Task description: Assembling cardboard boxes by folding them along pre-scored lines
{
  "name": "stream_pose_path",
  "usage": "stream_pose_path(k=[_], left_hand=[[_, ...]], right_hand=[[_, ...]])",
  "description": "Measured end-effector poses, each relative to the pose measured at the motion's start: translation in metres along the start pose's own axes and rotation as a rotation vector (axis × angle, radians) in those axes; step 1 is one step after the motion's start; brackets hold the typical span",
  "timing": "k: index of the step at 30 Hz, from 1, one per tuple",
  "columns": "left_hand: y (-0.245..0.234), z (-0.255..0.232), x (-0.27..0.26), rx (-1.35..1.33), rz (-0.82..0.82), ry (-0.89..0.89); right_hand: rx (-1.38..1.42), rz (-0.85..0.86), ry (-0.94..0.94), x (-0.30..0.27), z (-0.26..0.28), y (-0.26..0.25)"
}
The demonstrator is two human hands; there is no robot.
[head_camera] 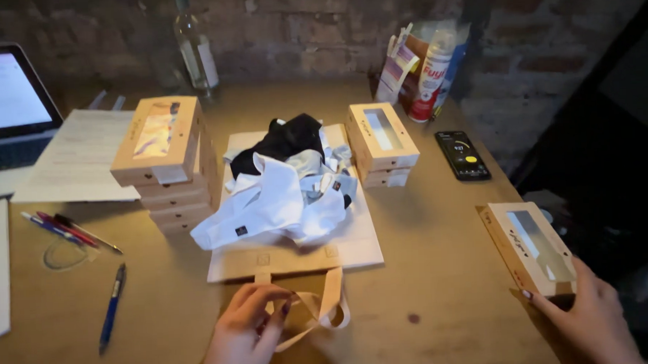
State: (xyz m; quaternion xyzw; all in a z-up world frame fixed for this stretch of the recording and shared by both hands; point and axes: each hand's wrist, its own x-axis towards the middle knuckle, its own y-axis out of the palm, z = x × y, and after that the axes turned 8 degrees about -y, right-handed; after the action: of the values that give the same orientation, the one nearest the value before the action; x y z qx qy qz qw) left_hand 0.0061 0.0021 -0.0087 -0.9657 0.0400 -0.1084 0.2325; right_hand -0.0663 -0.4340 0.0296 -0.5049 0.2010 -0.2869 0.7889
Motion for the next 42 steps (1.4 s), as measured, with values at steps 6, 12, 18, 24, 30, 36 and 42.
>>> stream_pose_path(k=[6,12,18,24,30,36,42], left_hand=[[-0.003,-0.008,0.0,0.019,0.005,-0.052],[-0.004,-0.018,-0.005,-0.021,0.001,0.01],[0.003,-0.01,-0.005,0.035,-0.022,0.113],[0.0,-0.02,-0.009,0.064,0.016,0.065],[-0.014,-0.025,-0.009,-0.001,0.022,0.02],[-0.007,-0.003,-0.01,0.083,-0.057,-0.076],[0.003,0.006,-0.011,0.19,-0.06,-0.095]], right_hand=[[0.038,-0.284,-0.174,0.021,-0.027,0.021],[-0.115,-0.61,-0.809,0.044,0.028,0.013],[0.229,-0.213,-0.455,0.045,0.174,0.016],[0.199,-0.159,-0.409,0.101,0.228,0.064],[0.284,-0.318,-0.725,0.089,0.203,0.074],[1.057,-0.046,-1.134,0.035,0.118,0.115],[1.697,0.35,-0.61,0.102,0.065,0.142]])
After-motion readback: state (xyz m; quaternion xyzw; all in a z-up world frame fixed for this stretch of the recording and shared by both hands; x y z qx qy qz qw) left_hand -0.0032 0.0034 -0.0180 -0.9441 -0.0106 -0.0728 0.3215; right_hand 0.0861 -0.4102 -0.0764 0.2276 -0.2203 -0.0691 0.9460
